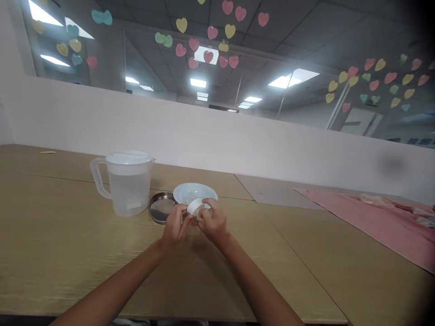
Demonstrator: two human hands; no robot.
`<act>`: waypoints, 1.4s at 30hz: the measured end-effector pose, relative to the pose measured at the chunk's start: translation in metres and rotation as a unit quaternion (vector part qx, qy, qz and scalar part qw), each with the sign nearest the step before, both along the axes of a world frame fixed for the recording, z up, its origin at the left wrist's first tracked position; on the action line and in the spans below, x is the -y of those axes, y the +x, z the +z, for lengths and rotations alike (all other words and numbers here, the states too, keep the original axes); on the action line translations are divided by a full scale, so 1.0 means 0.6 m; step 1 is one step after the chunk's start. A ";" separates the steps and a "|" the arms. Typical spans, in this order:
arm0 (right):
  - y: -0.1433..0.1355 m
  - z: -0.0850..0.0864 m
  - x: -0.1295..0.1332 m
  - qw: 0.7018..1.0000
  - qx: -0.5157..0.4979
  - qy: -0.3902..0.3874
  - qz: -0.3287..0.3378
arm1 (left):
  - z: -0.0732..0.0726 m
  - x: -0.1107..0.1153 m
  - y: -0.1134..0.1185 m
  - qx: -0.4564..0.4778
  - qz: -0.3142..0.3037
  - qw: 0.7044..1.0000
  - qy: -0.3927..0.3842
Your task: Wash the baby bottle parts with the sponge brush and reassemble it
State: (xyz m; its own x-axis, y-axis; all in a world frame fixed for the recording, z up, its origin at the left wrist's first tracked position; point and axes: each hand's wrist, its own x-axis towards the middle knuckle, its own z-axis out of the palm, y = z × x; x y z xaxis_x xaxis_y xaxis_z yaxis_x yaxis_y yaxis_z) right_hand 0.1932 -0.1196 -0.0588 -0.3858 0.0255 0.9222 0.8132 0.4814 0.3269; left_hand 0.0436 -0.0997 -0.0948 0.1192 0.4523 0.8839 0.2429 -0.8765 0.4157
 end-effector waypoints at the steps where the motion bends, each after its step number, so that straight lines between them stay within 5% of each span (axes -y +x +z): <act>1: 0.000 0.001 0.000 1.000 -0.001 0.002 -0.004 | 0.000 0.001 0.000 0.000 0.002 1.000 -0.018; 8: 0.005 -0.006 -0.004 0.999 0.031 -0.004 -0.029 | 0.005 0.009 0.001 0.023 -0.022 0.997 -0.072; 22: 0.016 -0.013 -0.001 0.995 0.017 -0.085 0.048 | 0.013 0.018 0.002 0.108 -0.129 0.976 -0.140; 28: 0.008 -0.013 -0.013 0.984 -0.106 -0.065 0.129 | 0.027 -0.032 -0.017 0.196 -0.034 0.968 -0.151; 31: 0.005 0.003 -0.016 0.964 -0.236 -0.062 0.103 | 0.017 -0.061 -0.029 0.148 0.036 0.972 -0.177; 35: 0.022 0.014 -0.026 0.903 -0.390 -0.156 0.094 | -0.004 -0.082 -0.032 0.066 0.065 0.977 -0.191; 42: 0.060 -0.019 -0.060 0.878 -0.384 -0.274 0.082 | -0.020 -0.098 -0.026 -0.062 0.066 0.988 -0.128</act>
State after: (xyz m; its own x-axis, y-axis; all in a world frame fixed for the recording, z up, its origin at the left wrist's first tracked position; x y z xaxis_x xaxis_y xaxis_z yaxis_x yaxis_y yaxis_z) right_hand 0.2290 -0.0834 -0.0703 0.3055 0.5483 0.7785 0.5977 0.5260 -0.6050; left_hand 0.0281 -0.0408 -0.1068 0.1439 0.6775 0.7213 0.4104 -0.7041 0.5795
